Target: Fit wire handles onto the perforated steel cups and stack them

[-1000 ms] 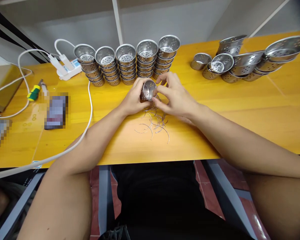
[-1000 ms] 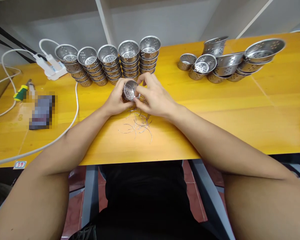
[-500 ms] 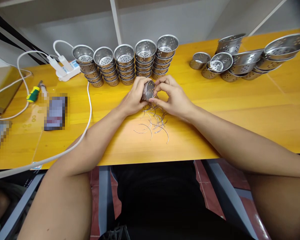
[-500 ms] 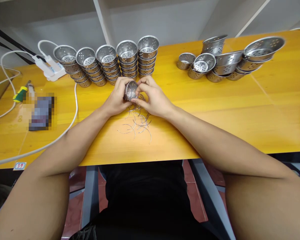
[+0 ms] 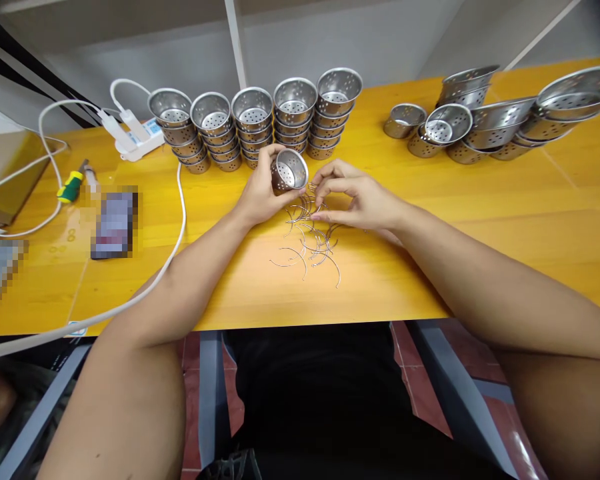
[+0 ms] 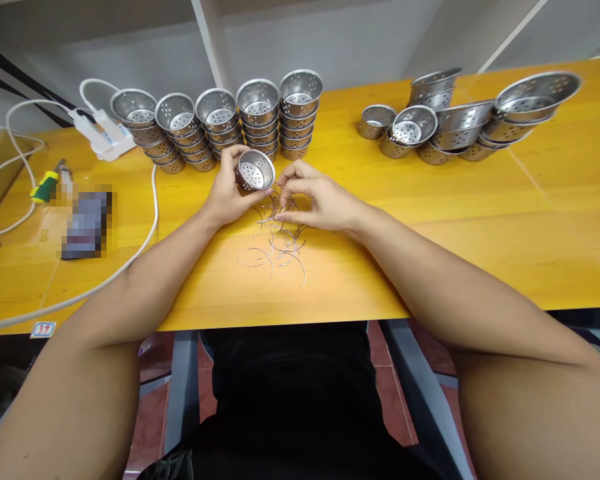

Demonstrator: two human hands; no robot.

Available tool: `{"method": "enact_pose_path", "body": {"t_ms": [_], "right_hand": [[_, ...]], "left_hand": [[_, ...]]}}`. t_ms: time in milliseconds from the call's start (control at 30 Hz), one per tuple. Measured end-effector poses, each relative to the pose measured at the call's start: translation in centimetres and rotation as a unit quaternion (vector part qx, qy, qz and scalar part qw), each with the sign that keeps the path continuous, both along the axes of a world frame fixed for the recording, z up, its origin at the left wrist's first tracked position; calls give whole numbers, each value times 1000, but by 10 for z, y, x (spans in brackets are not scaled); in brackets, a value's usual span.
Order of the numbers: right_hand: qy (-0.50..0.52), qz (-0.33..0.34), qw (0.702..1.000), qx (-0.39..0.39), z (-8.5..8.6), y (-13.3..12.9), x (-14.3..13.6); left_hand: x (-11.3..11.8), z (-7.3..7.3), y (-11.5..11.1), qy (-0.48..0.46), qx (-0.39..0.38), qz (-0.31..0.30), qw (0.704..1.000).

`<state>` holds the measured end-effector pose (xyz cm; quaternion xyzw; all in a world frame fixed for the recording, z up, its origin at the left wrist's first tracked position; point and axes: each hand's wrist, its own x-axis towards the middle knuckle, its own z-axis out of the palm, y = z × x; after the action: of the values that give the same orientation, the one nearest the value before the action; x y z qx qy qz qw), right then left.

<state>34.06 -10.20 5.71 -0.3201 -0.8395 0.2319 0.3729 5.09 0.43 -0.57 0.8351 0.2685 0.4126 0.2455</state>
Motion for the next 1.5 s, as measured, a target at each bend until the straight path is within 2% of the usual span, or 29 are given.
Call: {"method": "enact_pose_path", "body": {"t_ms": [133,233,367,500,567,667,733,833,933,1033,1100,1200,1300,1367,1433,1500], "right_hand": [[-55,8,998,-3,-6,4,12],[-66,-26,997,6,-7,6,13],[-11,-96,995,36,-4,5,7],[-19,-81,996,43,2,4,5],[-35,-84,995,42,6,7,13],[-64,-146,986,46,7,23,43],[-92,-215,971,52,1,39,68],[-103,-287,952,40,-18,65,98],[-77,-300,950,44,-40,84,107],[-79,-302,949,48,-49,91,100],[-94,-315,944,31,-44,88,94],[-116,-374,920,11,-23,76,90],[-135,-480,867,16,7,60,91],[-169,-545,821,-11,25,50,92],[-214,-587,778,-62,38,43,94],[-243,-599,756,-103,44,39,96]], "left_hand": [[0,9,-5,-4,8,17,1000],[0,15,-10,-12,5,21,1000],[4,14,-16,-18,-55,-32,998],[9,11,-22,-26,-97,-91,991],[10,12,-24,-26,-101,-101,989],[7,13,-25,-17,-95,-84,992],[4,15,-25,-7,-78,-71,994],[3,17,-26,6,-55,-66,996],[3,19,-26,18,-54,-61,997],[3,20,-26,23,-55,-58,997],[3,20,-25,22,-51,-60,997],[2,19,-25,17,-42,-64,997],[2,19,-25,13,-35,-70,997],[3,20,-26,14,-33,-71,997],[3,20,-27,20,-36,-66,997],[3,21,-27,25,-39,-60,997]]}}
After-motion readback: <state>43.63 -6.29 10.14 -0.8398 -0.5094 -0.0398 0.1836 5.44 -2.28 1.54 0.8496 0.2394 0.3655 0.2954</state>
